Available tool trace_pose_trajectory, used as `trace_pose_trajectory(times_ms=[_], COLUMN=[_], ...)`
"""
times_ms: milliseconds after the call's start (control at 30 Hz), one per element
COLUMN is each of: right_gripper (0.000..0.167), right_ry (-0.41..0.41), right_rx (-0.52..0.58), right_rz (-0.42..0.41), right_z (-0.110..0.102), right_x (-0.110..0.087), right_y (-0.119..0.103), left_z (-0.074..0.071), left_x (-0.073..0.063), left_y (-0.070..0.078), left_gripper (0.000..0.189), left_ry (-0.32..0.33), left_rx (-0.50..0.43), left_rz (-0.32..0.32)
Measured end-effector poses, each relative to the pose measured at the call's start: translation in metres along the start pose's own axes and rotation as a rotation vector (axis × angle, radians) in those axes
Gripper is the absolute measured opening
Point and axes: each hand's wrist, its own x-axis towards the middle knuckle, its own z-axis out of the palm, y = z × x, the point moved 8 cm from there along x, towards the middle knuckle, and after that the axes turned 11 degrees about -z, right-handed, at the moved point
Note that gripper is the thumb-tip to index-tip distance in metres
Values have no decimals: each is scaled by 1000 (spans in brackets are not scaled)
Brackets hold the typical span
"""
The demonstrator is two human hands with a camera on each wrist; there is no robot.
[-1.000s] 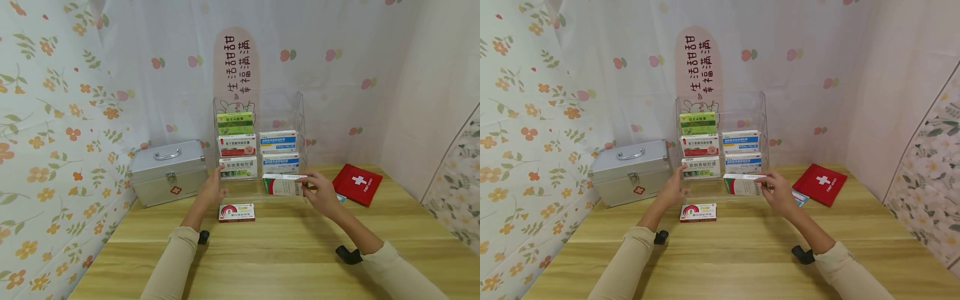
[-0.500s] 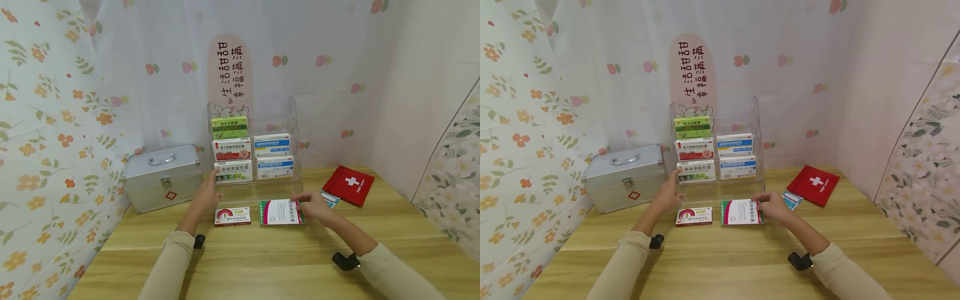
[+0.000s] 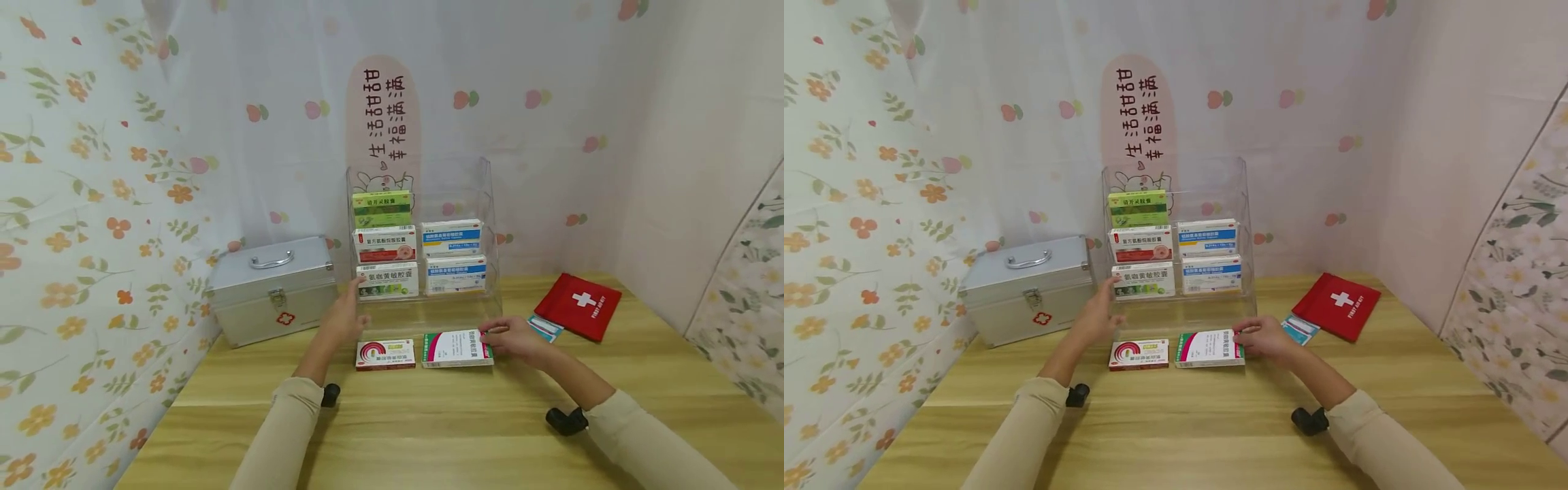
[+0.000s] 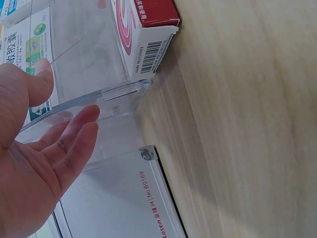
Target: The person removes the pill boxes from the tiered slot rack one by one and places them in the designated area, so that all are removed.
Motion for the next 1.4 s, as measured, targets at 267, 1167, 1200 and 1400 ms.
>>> trace_pose_trajectory(times_ms=[267,1167,1200,1400], right_gripper=[19,30,29,26], right_ry=[-5,-59,-67,-83], right_rx=[-202,-326,-319,-323], right_rz=[-101,-165,-159,-134], right_z=[8,25,25,26], right_x=[3,8,8,8], right_y=[-7,-17,-17,-22], left_z=[1,1,1,3], left_x=[-3,-2,-2,-2], left_y=[-1,2,2,3], left_gripper=[90,91,91,90], left_ry=[3,6,8,8], left_rx=[8,12,11,11], left_rz=[-1,-13,-12,1])
